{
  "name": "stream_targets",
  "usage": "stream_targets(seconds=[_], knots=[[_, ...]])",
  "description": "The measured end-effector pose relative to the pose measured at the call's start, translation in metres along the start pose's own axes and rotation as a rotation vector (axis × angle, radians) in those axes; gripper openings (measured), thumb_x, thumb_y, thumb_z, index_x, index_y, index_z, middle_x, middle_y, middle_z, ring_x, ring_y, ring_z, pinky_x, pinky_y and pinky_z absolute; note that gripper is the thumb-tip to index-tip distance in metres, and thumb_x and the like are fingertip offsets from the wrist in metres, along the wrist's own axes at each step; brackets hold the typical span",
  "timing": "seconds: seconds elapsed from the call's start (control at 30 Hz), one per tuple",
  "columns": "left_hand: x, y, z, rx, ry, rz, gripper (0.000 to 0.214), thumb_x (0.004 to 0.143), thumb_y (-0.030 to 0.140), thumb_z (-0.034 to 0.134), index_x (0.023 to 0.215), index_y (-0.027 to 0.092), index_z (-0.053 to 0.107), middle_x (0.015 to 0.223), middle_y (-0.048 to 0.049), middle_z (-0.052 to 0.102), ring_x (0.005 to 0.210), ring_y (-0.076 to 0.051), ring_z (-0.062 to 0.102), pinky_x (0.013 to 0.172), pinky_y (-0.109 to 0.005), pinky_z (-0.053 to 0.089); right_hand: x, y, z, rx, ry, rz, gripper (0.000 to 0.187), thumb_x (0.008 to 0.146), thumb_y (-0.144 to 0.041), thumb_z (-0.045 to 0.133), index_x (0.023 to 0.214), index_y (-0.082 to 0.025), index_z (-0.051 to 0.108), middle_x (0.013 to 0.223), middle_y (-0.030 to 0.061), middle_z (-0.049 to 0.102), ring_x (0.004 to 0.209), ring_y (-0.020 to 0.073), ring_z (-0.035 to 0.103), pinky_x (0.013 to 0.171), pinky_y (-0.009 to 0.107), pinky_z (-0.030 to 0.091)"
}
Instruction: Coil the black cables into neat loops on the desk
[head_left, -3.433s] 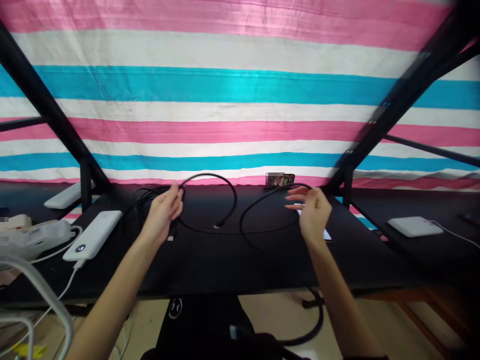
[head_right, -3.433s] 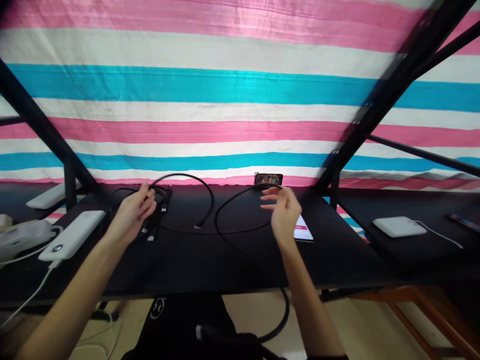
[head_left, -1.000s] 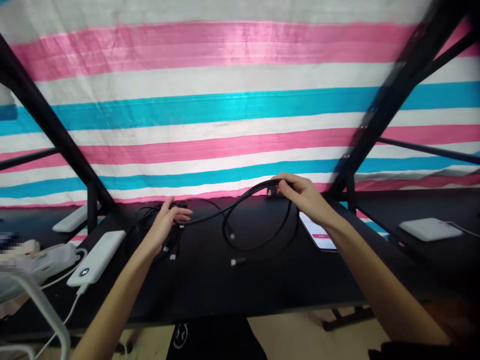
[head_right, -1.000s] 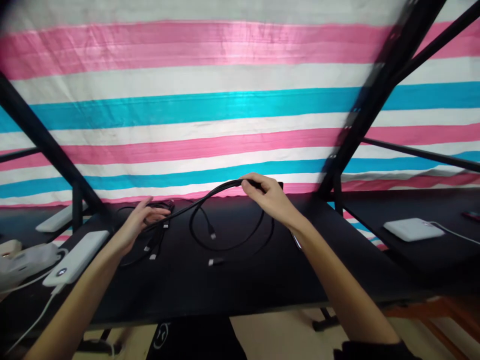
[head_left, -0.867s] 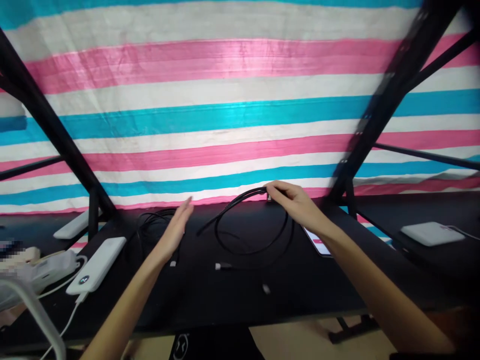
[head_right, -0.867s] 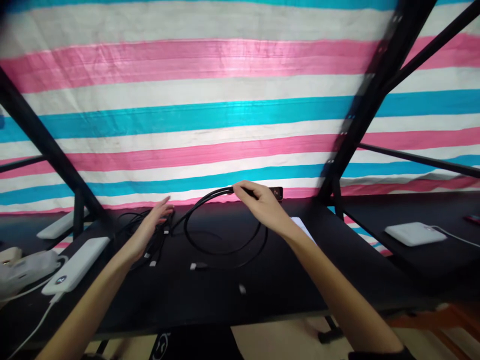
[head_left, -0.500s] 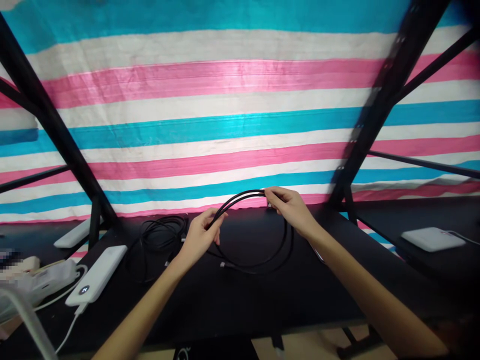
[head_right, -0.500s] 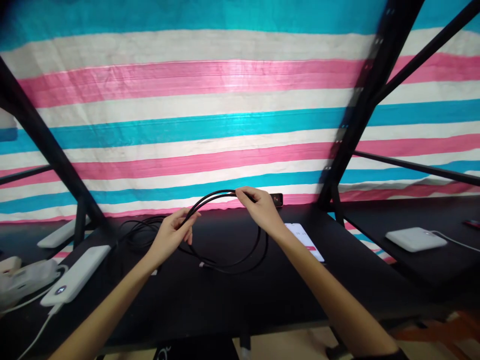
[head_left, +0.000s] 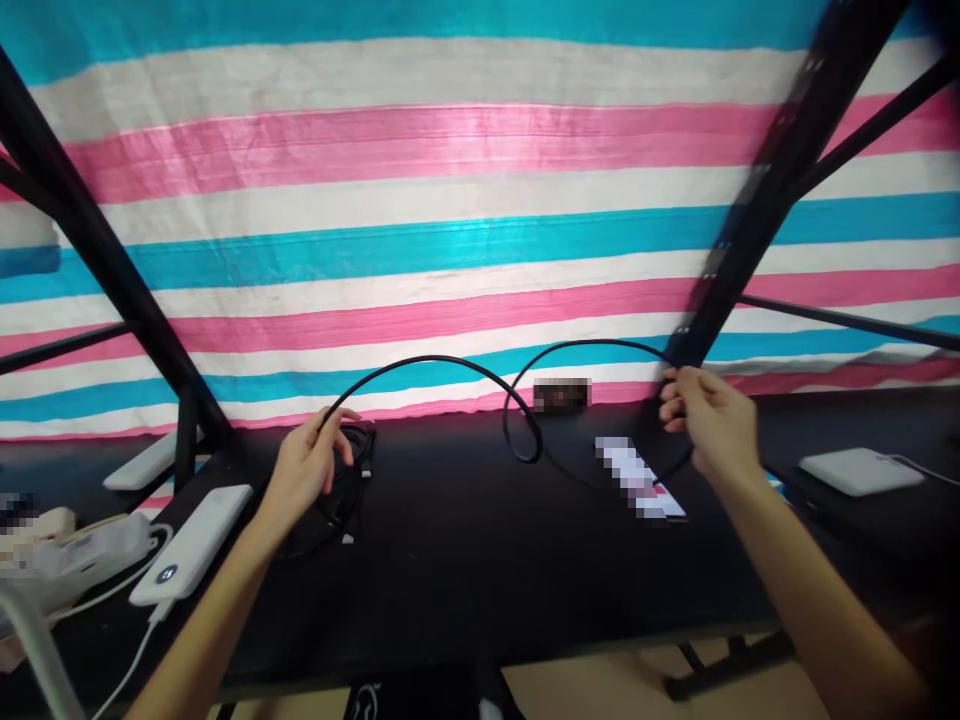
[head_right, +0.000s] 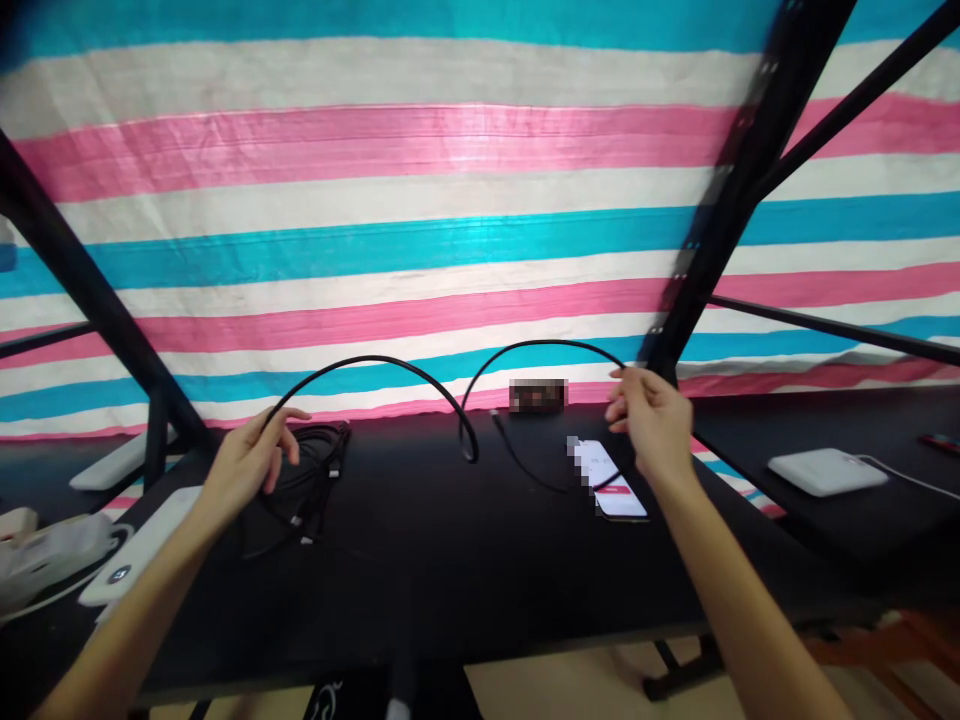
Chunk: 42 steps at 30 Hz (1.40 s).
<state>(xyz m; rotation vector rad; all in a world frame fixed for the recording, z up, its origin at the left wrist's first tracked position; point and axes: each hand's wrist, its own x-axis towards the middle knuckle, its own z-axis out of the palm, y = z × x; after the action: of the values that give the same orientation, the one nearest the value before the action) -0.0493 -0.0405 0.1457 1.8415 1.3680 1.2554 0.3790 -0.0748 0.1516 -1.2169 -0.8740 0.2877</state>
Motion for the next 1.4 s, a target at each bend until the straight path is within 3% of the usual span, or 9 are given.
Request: stream_targets(seconds=[0.23,0.37,0.57,0.7,0.8,0.93,1.1,1.27,1.4], knots=[[-0.002,-0.008,-0.028,0.07,0.059,-0.06,0.038,0.083,0.048,0.044,0.092,0.018,0.064,0.049,0.0029,0.054,0.027,-0.007,0.036,0.032,-0.02,0.024,0.007,-0.014,-0.054,-0.17,0.157,-0.072,0.021,0.069,-0.044,0.068,0.064,-0.025,0.062,0.056,0.0008,0.049,0.037,0.0104,0.034,0.031,0.029,0.021],[-0.003,-0.019,-0.037,-0.157,0.09,-0.142,0.033,0.075,0.048,0.056,0.071,0.017,0.066,0.034,0.0047,0.038,0.027,-0.005,0.026,0.031,-0.019,0.013,-0.003,-0.041,-0.054,-0.079,0.022,-0.024,0.025,0.068,-0.045,0.07,0.056,-0.026,0.06,0.052,-0.001,0.039,0.035,0.0077,0.023,0.035,0.03,0.009],[-0.019,-0.032,-0.038,-0.54,0.132,-0.078,0.029,0.062,0.044,0.071,0.061,0.018,0.059,0.031,0.01,0.024,0.03,-0.002,0.017,0.037,-0.018,0.013,-0.029,-0.052,-0.016,0.079,-0.144,0.13,0.027,0.066,-0.046,0.072,0.062,-0.021,0.06,0.049,-0.0043,0.036,0.029,0.0025,0.025,0.032,0.028,0.006],[-0.03,-0.034,-0.017,-0.618,-0.005,-0.09,0.033,0.068,0.049,0.066,0.071,0.016,0.062,0.036,0.0105,0.021,0.034,-0.003,0.015,0.041,-0.02,0.011,-0.051,-0.039,0.027,0.101,-0.367,0.171,0.031,0.064,-0.048,0.071,0.071,-0.021,0.057,0.049,-0.0048,0.045,0.028,0.0047,0.034,0.025,0.021,0.015],[-0.039,-0.037,0.001,-0.693,-0.023,-0.102,0.032,0.073,0.047,0.062,0.076,0.015,0.062,0.041,0.0104,0.02,0.038,-0.004,0.014,0.042,-0.021,0.011,-0.064,-0.029,0.048,0.109,-0.374,0.096,0.035,0.067,-0.053,0.067,0.075,-0.02,0.056,0.051,-0.0064,0.047,0.028,0.0044,0.036,0.023,0.017,0.023],[-0.063,-0.049,0.026,-0.626,0.124,-0.153,0.029,0.077,0.043,0.06,0.077,0.015,0.062,0.048,0.0083,0.023,0.042,-0.005,0.019,0.043,-0.022,0.011,-0.094,-0.007,0.057,0.1,-0.349,0.057,0.035,0.075,-0.053,0.059,0.078,-0.019,0.055,0.052,-0.0055,0.05,0.029,0.0057,0.041,0.024,0.016,0.031],[-0.092,-0.07,0.051,-0.542,0.338,-0.207,0.028,0.077,0.041,0.059,0.081,0.014,0.066,0.049,0.007,0.03,0.044,-0.006,0.023,0.043,-0.022,0.015,-0.148,0.03,0.051,0.144,-0.123,0.128,0.03,0.082,-0.049,0.052,0.077,-0.019,0.053,0.052,-0.0068,0.046,0.031,0.005,0.04,0.026,0.015,0.031],[-0.095,-0.081,0.047,-0.507,0.533,-0.218,0.03,0.07,0.04,0.065,0.085,0.013,0.068,0.056,0.003,0.05,0.045,-0.005,0.028,0.041,-0.021,0.021,-0.167,0.056,0.033,0.139,0.003,0.177,0.028,0.083,-0.047,0.051,0.079,-0.019,0.052,0.053,-0.0076,0.042,0.033,0.0048,0.037,0.028,0.015,0.029],[-0.09,-0.079,0.033,-0.466,0.658,-0.214,0.032,0.068,0.039,0.067,0.087,0.012,0.068,0.054,0.0037,0.049,0.045,-0.004,0.028,0.04,-0.019,0.021,-0.161,0.064,0.02,0.115,0.043,0.2,0.028,0.081,-0.046,0.054,0.079,-0.019,0.054,0.051,-0.0087,0.04,0.032,0.0047,0.035,0.027,0.015,0.025]])
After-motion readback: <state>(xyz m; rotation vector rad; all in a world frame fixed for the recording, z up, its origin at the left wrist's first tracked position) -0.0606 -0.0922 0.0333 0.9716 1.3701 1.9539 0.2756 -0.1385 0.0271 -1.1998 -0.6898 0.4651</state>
